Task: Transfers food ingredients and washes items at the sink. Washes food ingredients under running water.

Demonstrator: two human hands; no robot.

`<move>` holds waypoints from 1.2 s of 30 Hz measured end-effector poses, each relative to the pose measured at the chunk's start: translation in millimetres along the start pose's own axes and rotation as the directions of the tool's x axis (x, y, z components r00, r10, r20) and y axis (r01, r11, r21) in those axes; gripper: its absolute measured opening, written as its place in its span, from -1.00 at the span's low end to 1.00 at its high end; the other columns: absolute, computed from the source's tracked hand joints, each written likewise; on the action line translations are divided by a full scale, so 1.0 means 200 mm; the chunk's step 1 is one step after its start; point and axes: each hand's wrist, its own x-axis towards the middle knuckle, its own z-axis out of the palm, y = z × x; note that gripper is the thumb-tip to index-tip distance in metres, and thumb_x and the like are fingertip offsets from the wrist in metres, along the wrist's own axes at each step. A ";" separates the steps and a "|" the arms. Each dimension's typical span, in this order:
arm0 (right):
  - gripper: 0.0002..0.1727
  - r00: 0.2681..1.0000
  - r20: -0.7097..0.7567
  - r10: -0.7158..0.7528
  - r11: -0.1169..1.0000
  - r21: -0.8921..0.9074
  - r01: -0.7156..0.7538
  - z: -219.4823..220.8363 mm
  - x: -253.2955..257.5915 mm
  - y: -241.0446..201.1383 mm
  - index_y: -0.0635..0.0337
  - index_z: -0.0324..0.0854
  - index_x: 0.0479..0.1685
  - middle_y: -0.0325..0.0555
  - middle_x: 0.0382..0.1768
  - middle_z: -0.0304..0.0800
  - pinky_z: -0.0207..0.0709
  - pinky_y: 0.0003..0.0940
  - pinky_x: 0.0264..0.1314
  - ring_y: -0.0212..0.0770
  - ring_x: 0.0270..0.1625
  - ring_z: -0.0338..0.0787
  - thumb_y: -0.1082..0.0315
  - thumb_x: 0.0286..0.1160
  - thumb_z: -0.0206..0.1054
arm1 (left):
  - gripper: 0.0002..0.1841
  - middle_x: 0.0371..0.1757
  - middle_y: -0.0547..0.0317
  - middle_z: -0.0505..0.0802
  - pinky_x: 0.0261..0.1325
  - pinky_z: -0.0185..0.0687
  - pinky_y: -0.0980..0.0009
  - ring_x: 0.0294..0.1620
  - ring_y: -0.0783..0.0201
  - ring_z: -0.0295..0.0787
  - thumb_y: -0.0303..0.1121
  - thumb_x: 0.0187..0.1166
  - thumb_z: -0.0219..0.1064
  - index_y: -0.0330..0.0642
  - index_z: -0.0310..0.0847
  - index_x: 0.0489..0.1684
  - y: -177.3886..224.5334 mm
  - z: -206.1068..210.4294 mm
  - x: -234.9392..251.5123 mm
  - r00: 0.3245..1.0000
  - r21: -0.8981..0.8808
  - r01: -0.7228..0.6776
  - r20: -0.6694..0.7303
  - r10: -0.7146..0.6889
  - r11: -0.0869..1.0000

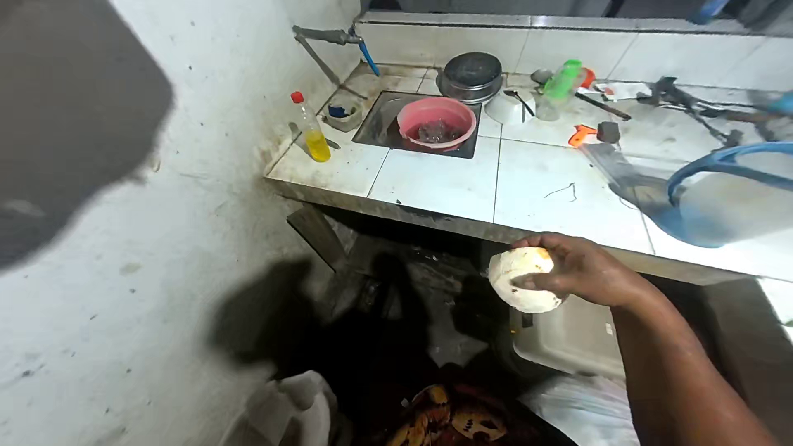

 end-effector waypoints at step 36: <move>-0.16 0.917 -0.398 -0.018 0.960 -0.264 -0.096 -0.14 2.39 0.53 0.18 0.55 0.51 0.13 0.44 0.67 0.50 0.02 0.61 0.04 0.52 0.64 -0.27 0.38 0.45 | -0.69 -0.07 0.07 0.86 -0.04 0.85 0.04 -0.07 0.16 0.86 -0.15 0.80 0.10 -0.14 0.58 0.22 -0.22 2.64 1.60 0.958 0.301 0.080 0.239 -0.156 0.950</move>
